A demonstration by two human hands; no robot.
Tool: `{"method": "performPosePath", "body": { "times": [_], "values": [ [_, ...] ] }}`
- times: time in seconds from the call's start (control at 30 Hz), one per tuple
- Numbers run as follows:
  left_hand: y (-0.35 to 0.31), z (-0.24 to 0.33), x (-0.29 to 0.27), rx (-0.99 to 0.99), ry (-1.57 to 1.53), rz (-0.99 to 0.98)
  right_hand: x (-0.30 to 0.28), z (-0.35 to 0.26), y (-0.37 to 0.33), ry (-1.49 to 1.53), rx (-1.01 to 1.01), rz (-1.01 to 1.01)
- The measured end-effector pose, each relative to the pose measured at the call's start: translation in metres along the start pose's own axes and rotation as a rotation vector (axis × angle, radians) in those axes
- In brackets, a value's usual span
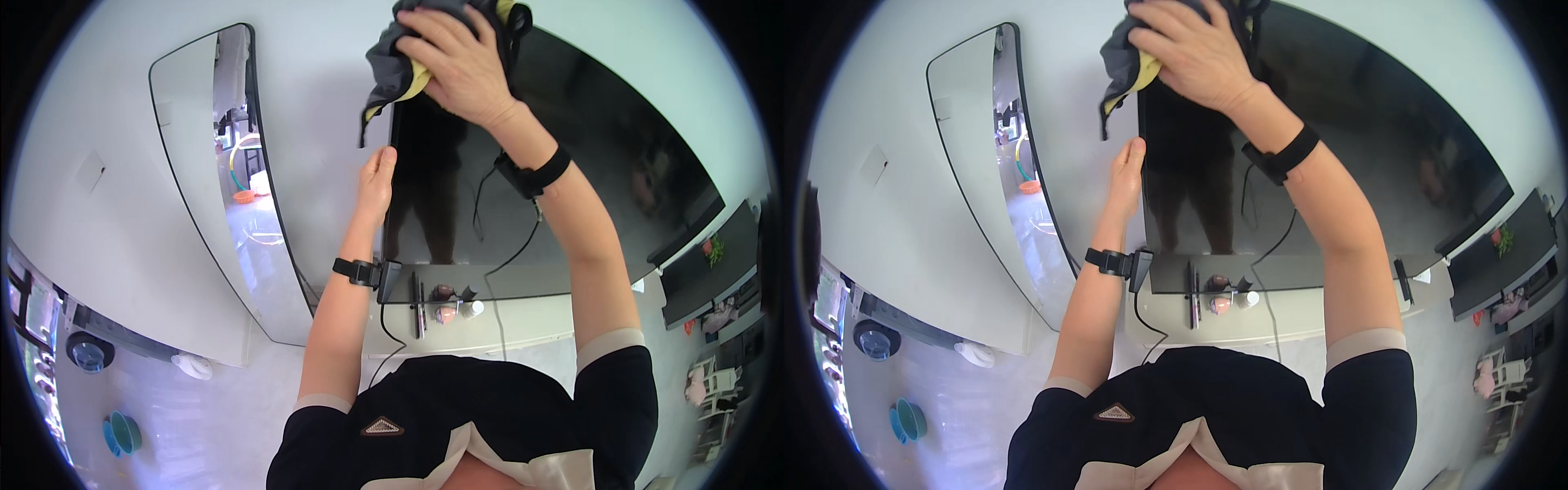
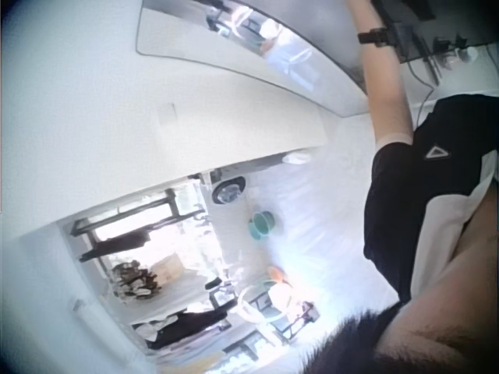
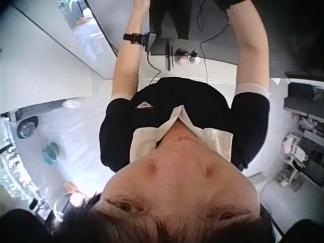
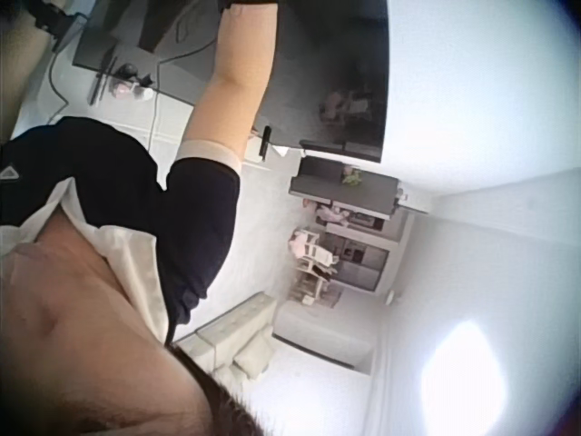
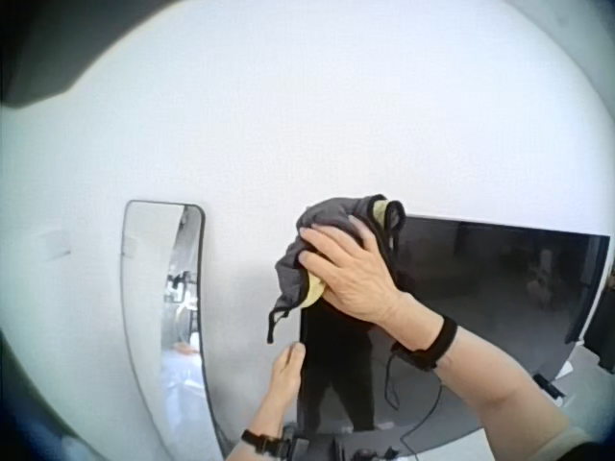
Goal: The person wipes a large flat-screen TV with a cloth, then cleans the white TV stand and surrounding surfaces. The person uses a gray and yellow cloth to wipe the screen and the stand, moving items like a remote and papers as needed.
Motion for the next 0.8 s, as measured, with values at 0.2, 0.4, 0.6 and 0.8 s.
{"method": "performPosePath", "body": {
  "times": [0.2,0.4,0.6,0.8],
  "values": [
    [0.007,-0.028,-0.001,-0.097,-0.322,0.031,0.038,-0.052,-0.041,0.23,-0.017,-0.332],
    [-0.014,-0.047,-0.037,-0.242,-0.443,0.037,0.061,-0.098,-0.073,0.535,-0.198,-0.495],
    [-0.028,0.047,-0.081,0.109,0.053,0.287,0.047,-0.095,-0.045,0.505,-0.308,-0.437],
    [-0.008,0.118,-0.004,0.287,-0.275,-0.074,0.03,-0.069,-0.002,0.816,0.048,-0.224]
  ]
}}
Point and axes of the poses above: each hand's wrist, its own y-axis towards the middle knuckle, its own x-axis out of the palm, z = x × y, the point moved 3 cm from there along y, towards the middle knuckle, and after that the axes turned 2 degrees about -x, right-handed, at the moved point
